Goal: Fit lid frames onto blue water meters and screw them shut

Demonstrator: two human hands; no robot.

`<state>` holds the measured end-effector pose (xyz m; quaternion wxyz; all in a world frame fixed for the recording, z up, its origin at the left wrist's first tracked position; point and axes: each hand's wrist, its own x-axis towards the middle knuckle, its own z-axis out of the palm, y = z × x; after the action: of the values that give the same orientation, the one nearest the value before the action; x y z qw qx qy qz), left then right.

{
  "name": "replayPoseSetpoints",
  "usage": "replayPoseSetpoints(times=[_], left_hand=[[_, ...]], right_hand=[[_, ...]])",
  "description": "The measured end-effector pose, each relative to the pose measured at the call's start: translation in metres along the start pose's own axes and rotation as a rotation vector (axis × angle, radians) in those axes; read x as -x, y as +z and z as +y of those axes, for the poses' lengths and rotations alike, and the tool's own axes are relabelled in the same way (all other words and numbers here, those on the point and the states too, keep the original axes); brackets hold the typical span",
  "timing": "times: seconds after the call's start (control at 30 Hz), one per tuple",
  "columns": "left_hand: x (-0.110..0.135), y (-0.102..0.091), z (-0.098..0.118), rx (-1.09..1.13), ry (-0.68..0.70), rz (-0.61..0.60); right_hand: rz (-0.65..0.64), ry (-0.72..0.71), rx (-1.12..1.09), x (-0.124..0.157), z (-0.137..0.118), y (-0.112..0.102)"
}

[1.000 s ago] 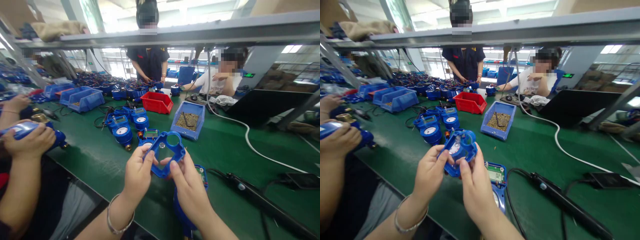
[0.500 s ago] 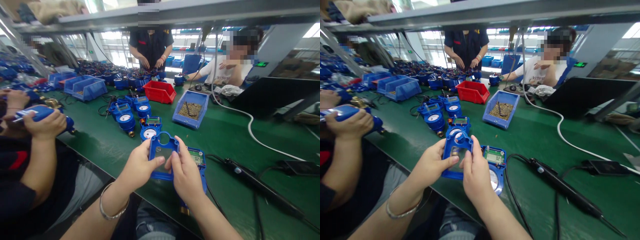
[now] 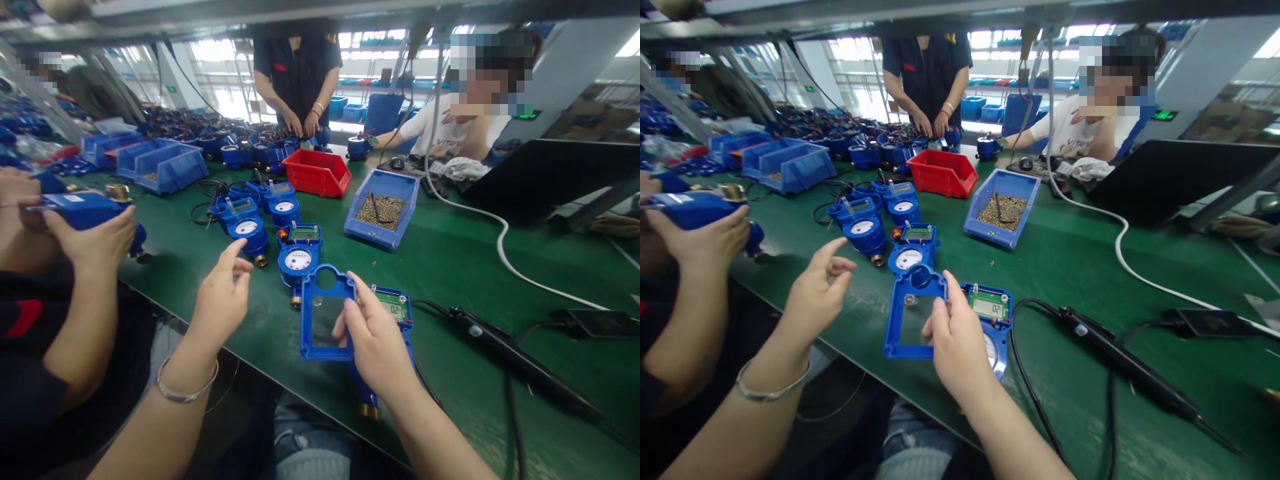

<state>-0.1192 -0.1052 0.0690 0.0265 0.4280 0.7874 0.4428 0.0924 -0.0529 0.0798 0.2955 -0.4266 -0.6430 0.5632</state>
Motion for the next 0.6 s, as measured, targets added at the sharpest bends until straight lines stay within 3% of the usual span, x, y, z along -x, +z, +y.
replayPoseSetpoints(times=[0.1, 0.17, 0.27, 0.33, 0.47, 0.6], left_hand=[[0.017, 0.007, -0.001, 0.361, -0.029, -0.092], [0.031, 0.010, 0.010, 0.452, -0.007, -0.189], [0.048, 0.015, 0.034, 0.319, 0.061, -0.368], [0.052, 0.021, 0.046, 0.219, 0.062, -0.422], [0.047, 0.034, 0.055, 0.186, 0.001, -0.409], [0.039, 0.040, 0.053, 0.202, -0.045, -0.394]], right_hand=[[-0.023, -0.004, -0.008, -0.002, 0.001, 0.000], [-0.034, -0.017, -0.002, -0.003, 0.003, 0.002], [-0.066, -0.055, 0.013, -0.002, 0.006, 0.005], [-0.062, -0.107, 0.047, 0.000, 0.009, 0.006], [0.057, -0.188, 0.146, 0.004, 0.014, 0.006], [0.025, -0.136, 0.055, 0.005, 0.018, 0.009]])
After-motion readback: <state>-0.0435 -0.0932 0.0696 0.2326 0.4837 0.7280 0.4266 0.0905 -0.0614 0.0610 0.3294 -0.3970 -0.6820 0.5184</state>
